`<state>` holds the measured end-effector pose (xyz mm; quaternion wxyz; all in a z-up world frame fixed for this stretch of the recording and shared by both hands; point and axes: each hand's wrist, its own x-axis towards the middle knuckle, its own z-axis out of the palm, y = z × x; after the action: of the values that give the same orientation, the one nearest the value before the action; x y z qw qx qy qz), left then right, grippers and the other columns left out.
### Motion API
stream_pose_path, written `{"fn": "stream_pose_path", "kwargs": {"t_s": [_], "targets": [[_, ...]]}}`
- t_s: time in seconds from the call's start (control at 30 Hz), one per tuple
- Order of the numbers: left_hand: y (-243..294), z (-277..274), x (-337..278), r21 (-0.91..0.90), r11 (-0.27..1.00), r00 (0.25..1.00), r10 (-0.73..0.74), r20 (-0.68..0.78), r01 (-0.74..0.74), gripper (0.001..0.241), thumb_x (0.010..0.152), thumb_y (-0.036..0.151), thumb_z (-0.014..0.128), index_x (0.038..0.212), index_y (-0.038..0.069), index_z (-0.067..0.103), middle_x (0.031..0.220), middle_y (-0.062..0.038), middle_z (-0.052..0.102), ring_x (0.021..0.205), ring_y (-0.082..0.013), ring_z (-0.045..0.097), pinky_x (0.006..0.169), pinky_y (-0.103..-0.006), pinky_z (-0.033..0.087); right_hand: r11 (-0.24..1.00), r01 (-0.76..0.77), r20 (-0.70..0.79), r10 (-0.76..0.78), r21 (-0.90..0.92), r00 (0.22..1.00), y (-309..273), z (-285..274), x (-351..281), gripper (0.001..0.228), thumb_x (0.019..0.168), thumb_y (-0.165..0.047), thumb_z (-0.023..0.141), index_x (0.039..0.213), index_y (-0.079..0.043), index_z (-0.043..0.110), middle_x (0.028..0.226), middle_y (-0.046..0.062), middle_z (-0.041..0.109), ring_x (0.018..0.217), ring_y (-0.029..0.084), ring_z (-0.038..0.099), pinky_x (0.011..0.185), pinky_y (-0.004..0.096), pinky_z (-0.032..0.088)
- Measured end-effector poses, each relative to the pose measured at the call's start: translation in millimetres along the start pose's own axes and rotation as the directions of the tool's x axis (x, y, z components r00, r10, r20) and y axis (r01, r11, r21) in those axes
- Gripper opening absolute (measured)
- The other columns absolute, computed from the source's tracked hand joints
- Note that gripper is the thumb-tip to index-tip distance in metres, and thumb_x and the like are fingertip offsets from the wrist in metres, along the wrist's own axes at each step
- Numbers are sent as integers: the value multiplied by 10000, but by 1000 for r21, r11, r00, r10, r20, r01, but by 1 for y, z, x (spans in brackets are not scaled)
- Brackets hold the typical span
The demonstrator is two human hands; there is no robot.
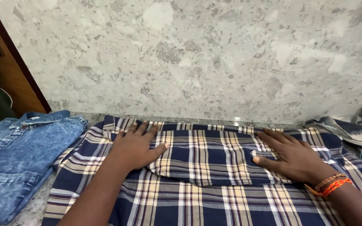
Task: The person buttons a plaid shirt laid flat on a table, then folds the sleeves inward and folds the shirt in half. A folded denim shirt is visible nearby.
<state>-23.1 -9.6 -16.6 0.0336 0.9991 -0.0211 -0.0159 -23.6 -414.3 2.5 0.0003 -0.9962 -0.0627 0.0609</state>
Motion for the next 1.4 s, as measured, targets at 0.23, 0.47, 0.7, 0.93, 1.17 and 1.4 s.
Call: {"fn": "stream_pose_path", "kwargs": {"t_s": [0.23,0.47,0.7,0.93,1.17,1.4], "targets": [[-1,-13,-9,37,993,990,-113,84,110,1039,791,911,352,1622,298,235,1707,-96,130,1566,-379,122,1226,-597,165,1000,6,-3,-6,-20,1000,5,7,10,999,759,-835,458,1607,-357,232,1712,-10,169,1573,246,188,1222,603,198],[0,-15,-9,74,997,1000,-31,6,30,1002,819,863,373,1604,243,302,1681,-108,212,1567,-362,144,1229,-639,67,939,342,-55,-339,42,939,-51,2,14,939,884,-760,354,1658,-239,249,1699,79,162,1571,275,130,1214,600,62],[-2,25,27,57,943,925,333,-183,-329,781,938,619,386,1568,159,351,1658,-118,283,1532,-344,217,1228,-549,128,757,615,-186,-586,219,788,-146,-9,37,903,953,-701,233,1603,-74,218,1685,155,215,1559,295,177,1227,473,165],[-2,7,18,-3,970,964,239,-118,-241,874,930,704,342,1601,150,268,1680,-92,233,1542,-319,232,1223,-487,215,817,562,-170,-541,126,824,-177,10,50,959,932,-753,194,1599,-65,234,1685,154,215,1568,322,150,1256,458,104],[-41,-1,23,16,1000,997,-28,74,26,952,877,838,226,1634,266,152,1726,-9,90,1584,-257,122,1261,-505,153,953,282,-85,-273,111,958,-108,20,51,1099,858,-858,212,1606,-56,135,1698,150,115,1572,310,74,1238,459,75],[-53,0,29,27,992,990,-123,68,122,999,831,880,311,1650,331,155,1728,-30,95,1591,-251,110,1270,-460,171,997,-52,-73,56,48,996,8,17,26,1122,824,-872,258,1624,-90,169,1699,146,139,1572,301,141,1224,548,173]]}}
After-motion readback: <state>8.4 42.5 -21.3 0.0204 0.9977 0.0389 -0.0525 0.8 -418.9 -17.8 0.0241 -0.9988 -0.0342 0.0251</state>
